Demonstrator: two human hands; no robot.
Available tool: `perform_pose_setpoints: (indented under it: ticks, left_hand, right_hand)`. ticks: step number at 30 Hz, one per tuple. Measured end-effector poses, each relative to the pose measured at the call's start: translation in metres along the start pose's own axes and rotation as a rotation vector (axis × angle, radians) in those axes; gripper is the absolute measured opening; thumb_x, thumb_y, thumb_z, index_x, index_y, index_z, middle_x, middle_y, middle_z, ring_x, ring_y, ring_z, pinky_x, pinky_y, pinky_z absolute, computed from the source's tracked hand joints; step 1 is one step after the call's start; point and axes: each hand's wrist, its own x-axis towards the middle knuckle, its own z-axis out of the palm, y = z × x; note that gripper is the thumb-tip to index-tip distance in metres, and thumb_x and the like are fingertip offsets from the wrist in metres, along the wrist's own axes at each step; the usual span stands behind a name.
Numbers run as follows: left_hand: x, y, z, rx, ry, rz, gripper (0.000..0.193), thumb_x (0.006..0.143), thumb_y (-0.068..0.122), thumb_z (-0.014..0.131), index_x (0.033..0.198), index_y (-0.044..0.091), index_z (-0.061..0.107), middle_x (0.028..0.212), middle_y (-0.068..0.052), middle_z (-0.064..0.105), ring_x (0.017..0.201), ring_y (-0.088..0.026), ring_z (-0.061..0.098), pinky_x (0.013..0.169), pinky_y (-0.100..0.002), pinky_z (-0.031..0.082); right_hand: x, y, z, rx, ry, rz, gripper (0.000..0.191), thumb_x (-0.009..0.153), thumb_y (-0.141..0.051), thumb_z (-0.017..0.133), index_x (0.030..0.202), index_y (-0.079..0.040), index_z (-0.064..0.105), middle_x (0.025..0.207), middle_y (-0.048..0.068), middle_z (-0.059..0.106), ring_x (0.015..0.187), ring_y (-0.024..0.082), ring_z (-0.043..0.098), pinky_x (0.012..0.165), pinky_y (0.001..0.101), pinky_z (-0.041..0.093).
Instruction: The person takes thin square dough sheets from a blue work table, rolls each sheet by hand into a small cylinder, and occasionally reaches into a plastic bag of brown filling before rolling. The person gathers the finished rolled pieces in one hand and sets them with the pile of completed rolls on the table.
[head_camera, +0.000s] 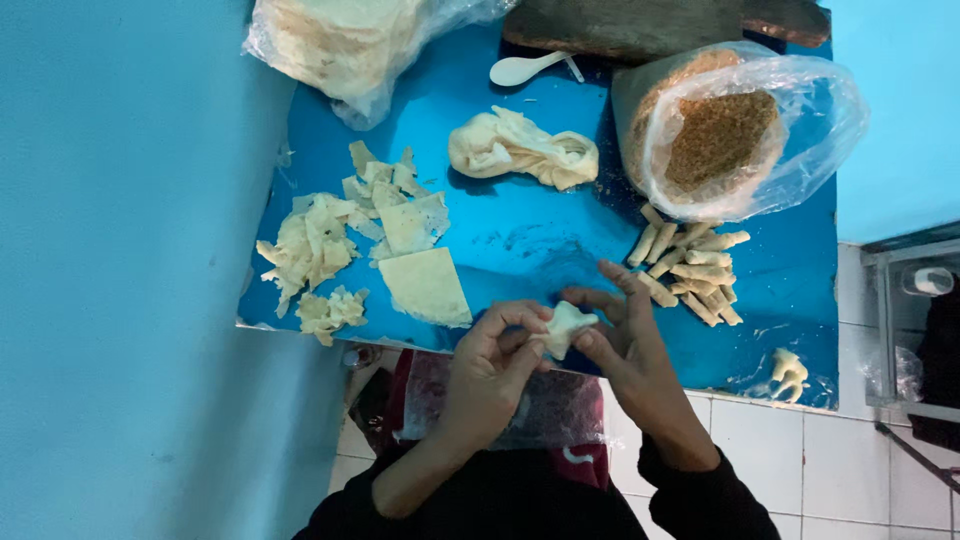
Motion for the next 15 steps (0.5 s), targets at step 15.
perform_pose_setpoints:
  ticks: [15]
  left_hand:
    - [0.005, -0.012, -0.003, -0.034, -0.128, -0.274, 0.039, 0.094, 0.009, 0.073, 0.13, 0.0, 0.06, 0.116, -0.007, 0.069, 0.107, -0.013, 0.065, 0.093, -0.029, 0.054]
  right_hand:
    - [-0.004, -0.012, -0.007, -0.021, -0.092, -0.143, 0.069, 0.085, 0.02, 0.06, 0.144, -0.007, 0.038, 0.126, 0.021, 0.062, 0.109, 0.023, 0.068, 0.089, 0.0363, 0.061]
